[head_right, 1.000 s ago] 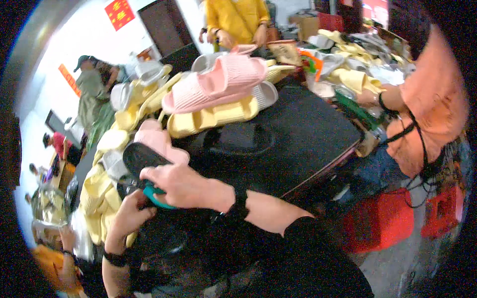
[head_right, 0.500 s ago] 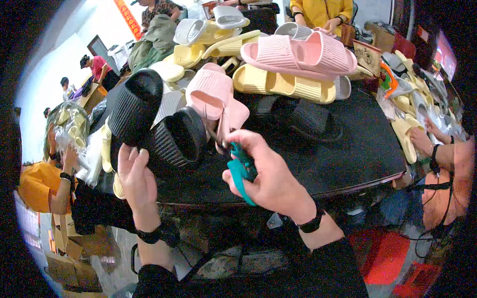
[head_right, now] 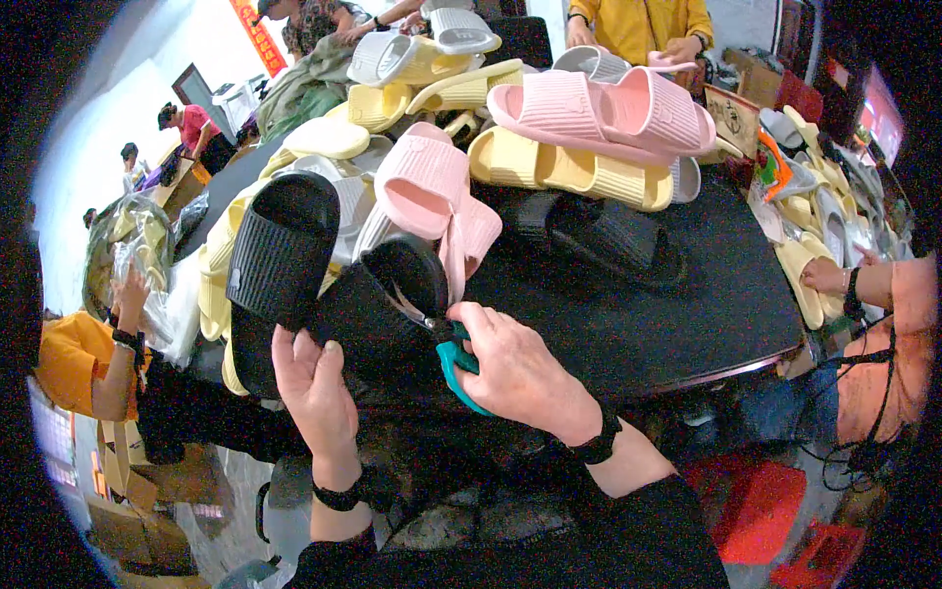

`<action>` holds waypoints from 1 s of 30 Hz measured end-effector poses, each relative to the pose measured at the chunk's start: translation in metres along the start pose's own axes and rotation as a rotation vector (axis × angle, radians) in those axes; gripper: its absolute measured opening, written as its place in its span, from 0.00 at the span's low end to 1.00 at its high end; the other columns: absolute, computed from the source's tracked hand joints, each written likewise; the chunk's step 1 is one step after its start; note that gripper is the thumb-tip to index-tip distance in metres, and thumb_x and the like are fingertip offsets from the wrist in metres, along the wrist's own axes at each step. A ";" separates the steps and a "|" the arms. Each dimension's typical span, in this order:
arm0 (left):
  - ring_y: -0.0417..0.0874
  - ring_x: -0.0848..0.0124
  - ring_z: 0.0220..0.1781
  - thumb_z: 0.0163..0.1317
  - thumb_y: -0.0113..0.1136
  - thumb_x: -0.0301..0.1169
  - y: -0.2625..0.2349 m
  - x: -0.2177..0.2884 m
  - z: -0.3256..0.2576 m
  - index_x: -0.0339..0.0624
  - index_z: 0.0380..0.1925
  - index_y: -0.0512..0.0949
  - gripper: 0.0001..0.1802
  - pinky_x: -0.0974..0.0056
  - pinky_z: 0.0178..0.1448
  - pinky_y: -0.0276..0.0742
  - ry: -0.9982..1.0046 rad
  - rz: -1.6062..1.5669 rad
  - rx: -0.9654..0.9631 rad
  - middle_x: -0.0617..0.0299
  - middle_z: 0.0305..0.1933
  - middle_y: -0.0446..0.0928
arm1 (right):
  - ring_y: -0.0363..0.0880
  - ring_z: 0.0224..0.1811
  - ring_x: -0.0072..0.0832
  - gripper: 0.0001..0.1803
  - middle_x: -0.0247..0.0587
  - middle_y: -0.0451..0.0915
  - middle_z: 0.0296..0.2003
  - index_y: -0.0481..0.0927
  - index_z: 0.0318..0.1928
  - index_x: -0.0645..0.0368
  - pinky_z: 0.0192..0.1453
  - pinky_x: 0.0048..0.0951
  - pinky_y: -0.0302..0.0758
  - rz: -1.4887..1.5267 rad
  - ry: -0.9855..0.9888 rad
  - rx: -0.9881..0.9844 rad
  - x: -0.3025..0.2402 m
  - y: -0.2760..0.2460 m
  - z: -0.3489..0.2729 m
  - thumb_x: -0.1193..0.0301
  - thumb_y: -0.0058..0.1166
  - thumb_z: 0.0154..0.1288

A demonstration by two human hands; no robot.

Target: Trimming excess material and loose threads from manufactured slide sandals using scissors.

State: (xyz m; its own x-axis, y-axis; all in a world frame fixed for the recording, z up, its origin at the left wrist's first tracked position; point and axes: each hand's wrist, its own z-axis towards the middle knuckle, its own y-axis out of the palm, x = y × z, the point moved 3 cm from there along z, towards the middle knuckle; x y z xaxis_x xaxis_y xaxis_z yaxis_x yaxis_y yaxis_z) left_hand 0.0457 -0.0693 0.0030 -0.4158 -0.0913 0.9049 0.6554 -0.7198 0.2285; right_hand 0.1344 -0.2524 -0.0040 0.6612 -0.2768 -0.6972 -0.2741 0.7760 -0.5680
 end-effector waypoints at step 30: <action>0.70 0.79 0.32 0.53 0.58 0.18 -0.042 -0.027 -0.035 0.27 0.52 0.68 0.24 0.74 0.36 0.69 -0.102 0.414 -0.284 0.62 0.35 0.72 | 0.77 0.30 0.22 0.23 0.42 0.77 0.28 0.69 0.49 0.63 0.35 0.25 0.74 0.169 0.103 0.126 -0.020 0.002 0.037 0.71 0.63 0.56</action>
State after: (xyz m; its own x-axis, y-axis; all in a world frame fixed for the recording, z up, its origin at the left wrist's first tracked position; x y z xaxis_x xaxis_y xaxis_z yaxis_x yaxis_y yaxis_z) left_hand 0.0072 -0.0610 -0.0438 -0.0844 -0.3511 0.9325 0.5489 -0.7975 -0.2506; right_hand 0.1465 -0.2247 0.0250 0.5366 -0.1883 -0.8226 -0.2811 0.8792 -0.3846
